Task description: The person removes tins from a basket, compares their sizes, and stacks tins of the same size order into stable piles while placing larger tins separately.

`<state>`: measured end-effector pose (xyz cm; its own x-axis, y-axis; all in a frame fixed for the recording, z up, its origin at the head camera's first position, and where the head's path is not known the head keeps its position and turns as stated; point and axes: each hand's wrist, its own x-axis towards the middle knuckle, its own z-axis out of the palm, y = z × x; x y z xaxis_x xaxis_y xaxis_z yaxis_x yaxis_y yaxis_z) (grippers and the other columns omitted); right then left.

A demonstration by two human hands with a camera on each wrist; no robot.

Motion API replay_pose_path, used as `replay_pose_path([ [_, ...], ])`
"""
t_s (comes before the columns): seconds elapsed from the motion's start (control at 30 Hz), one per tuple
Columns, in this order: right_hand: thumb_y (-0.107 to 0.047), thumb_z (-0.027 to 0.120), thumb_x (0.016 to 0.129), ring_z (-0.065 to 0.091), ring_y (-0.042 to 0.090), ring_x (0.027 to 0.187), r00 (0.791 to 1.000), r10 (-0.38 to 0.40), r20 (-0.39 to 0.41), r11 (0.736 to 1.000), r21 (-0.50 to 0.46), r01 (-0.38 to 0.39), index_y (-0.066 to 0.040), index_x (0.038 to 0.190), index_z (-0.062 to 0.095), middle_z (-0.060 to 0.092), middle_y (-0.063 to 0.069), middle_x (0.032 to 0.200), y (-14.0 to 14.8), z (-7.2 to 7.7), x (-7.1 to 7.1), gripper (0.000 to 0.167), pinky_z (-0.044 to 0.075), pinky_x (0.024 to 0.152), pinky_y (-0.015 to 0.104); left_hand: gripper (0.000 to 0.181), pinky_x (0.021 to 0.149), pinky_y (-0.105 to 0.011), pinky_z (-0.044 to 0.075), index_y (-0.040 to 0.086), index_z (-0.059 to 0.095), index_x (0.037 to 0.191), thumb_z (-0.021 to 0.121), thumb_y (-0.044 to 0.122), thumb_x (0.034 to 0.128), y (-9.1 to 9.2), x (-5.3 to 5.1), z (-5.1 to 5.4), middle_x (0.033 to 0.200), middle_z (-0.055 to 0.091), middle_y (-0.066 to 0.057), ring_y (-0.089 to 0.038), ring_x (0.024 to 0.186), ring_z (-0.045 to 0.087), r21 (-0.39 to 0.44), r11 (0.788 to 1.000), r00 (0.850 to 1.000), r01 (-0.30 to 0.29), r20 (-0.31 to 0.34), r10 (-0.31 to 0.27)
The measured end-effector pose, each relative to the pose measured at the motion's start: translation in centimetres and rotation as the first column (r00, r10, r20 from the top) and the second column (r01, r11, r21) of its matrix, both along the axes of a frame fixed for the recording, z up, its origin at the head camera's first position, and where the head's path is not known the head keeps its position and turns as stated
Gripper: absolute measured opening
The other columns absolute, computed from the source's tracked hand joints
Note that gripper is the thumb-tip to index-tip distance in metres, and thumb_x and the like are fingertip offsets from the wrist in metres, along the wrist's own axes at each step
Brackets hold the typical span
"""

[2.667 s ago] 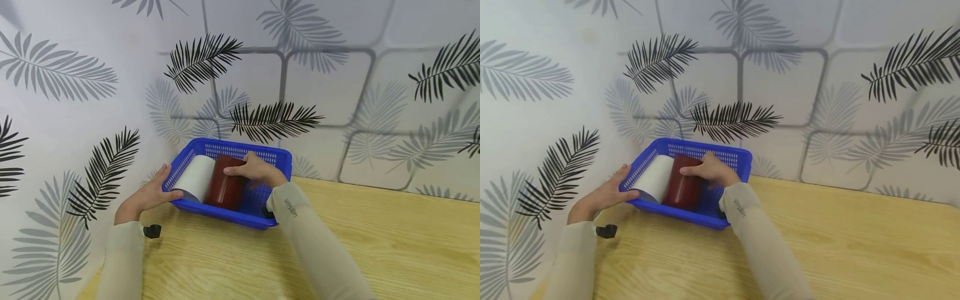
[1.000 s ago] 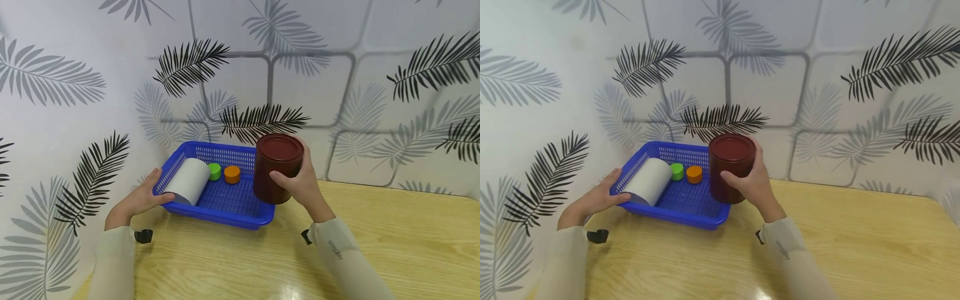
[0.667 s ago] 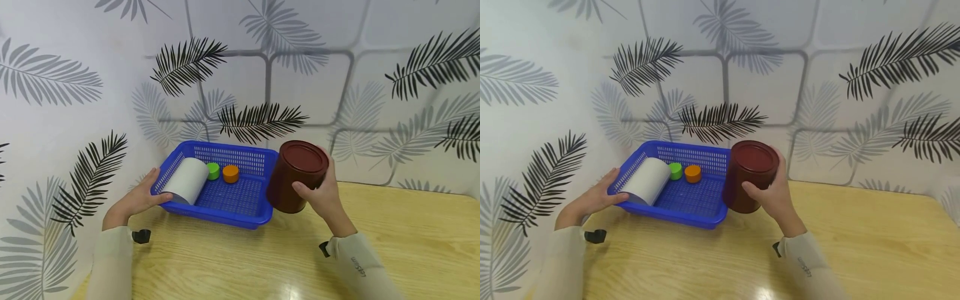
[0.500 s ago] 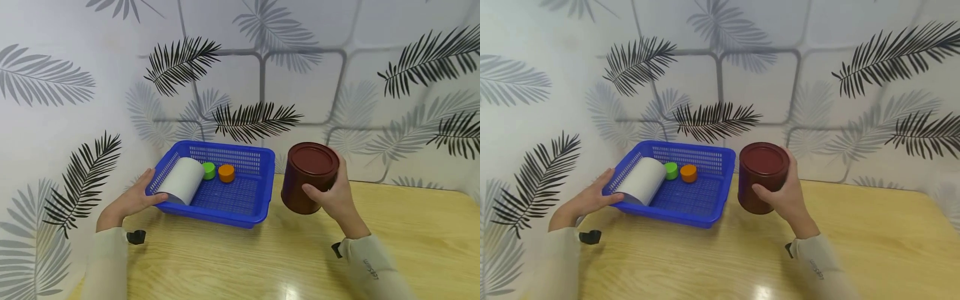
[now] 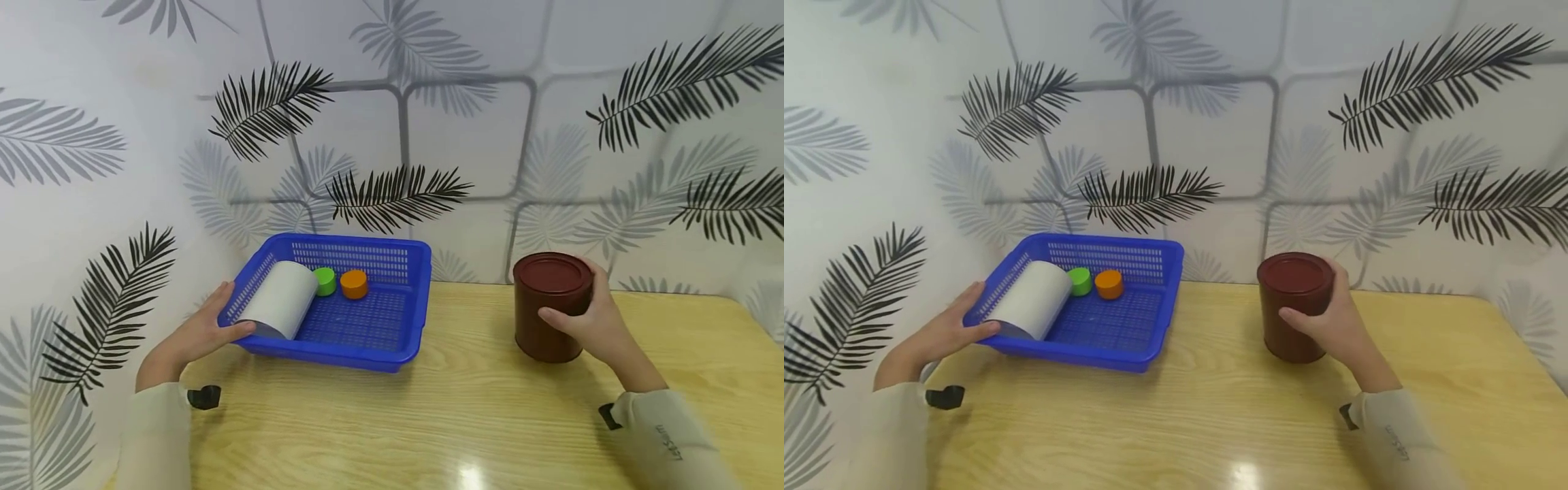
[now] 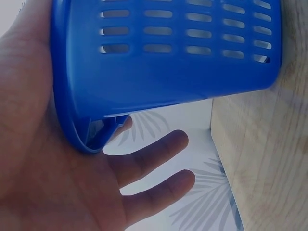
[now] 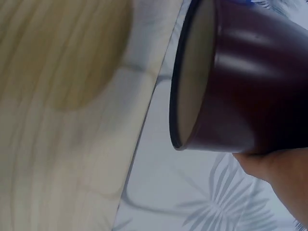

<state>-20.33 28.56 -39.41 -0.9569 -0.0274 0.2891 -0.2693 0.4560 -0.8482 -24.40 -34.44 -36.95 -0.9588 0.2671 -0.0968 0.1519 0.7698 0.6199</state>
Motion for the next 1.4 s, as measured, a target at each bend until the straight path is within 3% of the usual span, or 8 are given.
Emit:
replay_pose_path([
  [0.23, -0.021, 0.076, 0.092, 0.029, 0.053, 0.134, 0.992, -0.043, 0.118, 0.999, 0.038, 0.039, -0.008, 0.159, -0.007, 0.021, 0.034, 0.152, 3.9, -0.7, 0.7, 0.107, 0.031, 0.098, 0.07, 0.11, 0.109, -0.075, 0.005, 0.009, -0.01, 0.161, 0.068, 0.048, 0.0941, -0.5, 1.0, -0.4, 0.165, -0.014, -0.022, -0.047, 0.149, -0.012, 0.013, 1.0, 0.999, -0.019, 0.028, 0.019],
  [0.5, -0.018, 0.071, 0.096, 0.032, 0.039, 0.131, 0.993, -0.062, 0.103, 0.997, 0.053, 0.057, -0.009, 0.159, -0.003, 0.02, 0.027, 0.152, 7.1, -1.9, 0.8, 0.097, 0.039, 0.081, 0.012, 0.11, 0.11, -0.074, 0.003, 0.008, -0.011, 0.161, 0.068, 0.046, 0.0949, -1.0, 1.6, -0.3, 0.165, -0.015, -0.022, -0.048, 0.148, -0.012, 0.024, 1.0, 0.999, -0.017, 0.035, 0.016],
  [0.63, -0.018, 0.07, 0.097, 0.025, 0.047, 0.137, 0.991, -0.045, 0.129, 0.997, 0.064, 0.036, -0.008, 0.16, -0.005, 0.018, 0.029, 0.154, 7.8, -2.0, 0.5, 0.099, 0.04, 0.099, 0.037, 0.11, 0.109, -0.075, 0.003, 0.008, -0.012, 0.16, 0.068, 0.046, 0.0949, -1.4, 2.1, 0.2, 0.165, -0.016, -0.023, -0.048, 0.148, -0.013, 0.008, 1.0, 0.999, -0.025, 0.038, 0.025],
  [0.73, -0.019, 0.07, 0.097, 0.024, 0.049, 0.138, 0.988, -0.033, 0.15, 0.996, 0.09, 0.019, -0.006, 0.161, -0.004, 0.019, 0.029, 0.155, 8.3, -1.9, 0.6, 0.098, 0.038, 0.096, 0.051, 0.11, 0.109, -0.075, 0.002, 0.007, -0.012, 0.16, 0.068, 0.046, 0.0947, -1.5, 2.2, 0.4, 0.165, -0.016, -0.023, -0.048, 0.148, -0.013, 0.004, 1.0, 0.999, -0.026, 0.031, 0.025],
  [1.07, -0.015, 0.067, 0.098, 0.031, 0.03, 0.141, 0.99, -0.002, 0.138, 0.995, 0.098, -0.012, -0.016, 0.163, 0.0, 0.027, 0.021, 0.155, 9.5, -2.0, 1.0, 0.093, 0.037, 0.087, 0.012, 0.111, 0.11, -0.075, 0.002, 0.009, -0.012, 0.161, 0.069, 0.047, 0.094, -0.8, 1.9, -0.5, 0.165, -0.017, -0.021, -0.046, 0.148, -0.015, 0.016, 0.999, 0.998, -0.03, 0.054, 0.029],
  [1.2, -0.02, 0.065, 0.1, 0.01, 0.047, 0.149, 0.986, -0.015, 0.166, 0.997, 0.075, 0.003, -0.023, 0.161, -0.018, 0.001, 0.026, 0.165, 9.3, -1.1, 1.3, 0.103, 0.026, 0.117, 0.042, 0.111, 0.111, -0.073, 0.003, 0.008, -0.012, 0.16, 0.068, 0.048, 0.094, -0.7, 1.5, -0.5, 0.165, -0.017, -0.021, -0.046, 0.149, -0.014, -0.003, 1.0, 0.998, -0.021, 0.052, 0.021],
  [1.3, -0.025, 0.065, 0.1, -0.002, 0.044, 0.15, 0.988, -0.067, 0.14, 0.996, 0.07, 0.058, -0.024, 0.16, -0.019, -0.013, 0.017, 0.166, 9.1, 0.0, 1.6, 0.103, 0.008, 0.112, 0.069, 0.111, 0.111, -0.072, 0.003, 0.007, -0.012, 0.16, 0.067, 0.05, 0.0941, -0.4, 0.8, -0.4, 0.165, -0.017, -0.021, -0.045, 0.149, -0.014, -0.018, 1.0, 0.999, -0.011, 0.038, 0.012],
  [1.4, -0.028, 0.066, 0.098, -0.005, 0.035, 0.152, 0.988, -0.13, 0.081, 0.989, 0.077, 0.124, -0.025, 0.162, -0.011, -0.013, 0.008, 0.168, 8.5, 0.9, 1.7, 0.1, 0.004, 0.115, 0.065, 0.111, 0.111, -0.073, 0.003, 0.007, -0.011, 0.16, 0.066, 0.051, 0.0944, -0.2, 0.2, -0.4, 0.165, -0.017, -0.022, -0.045, 0.149, -0.014, -0.028, 1.0, 1.0, -0.006, 0.024, 0.006],
])
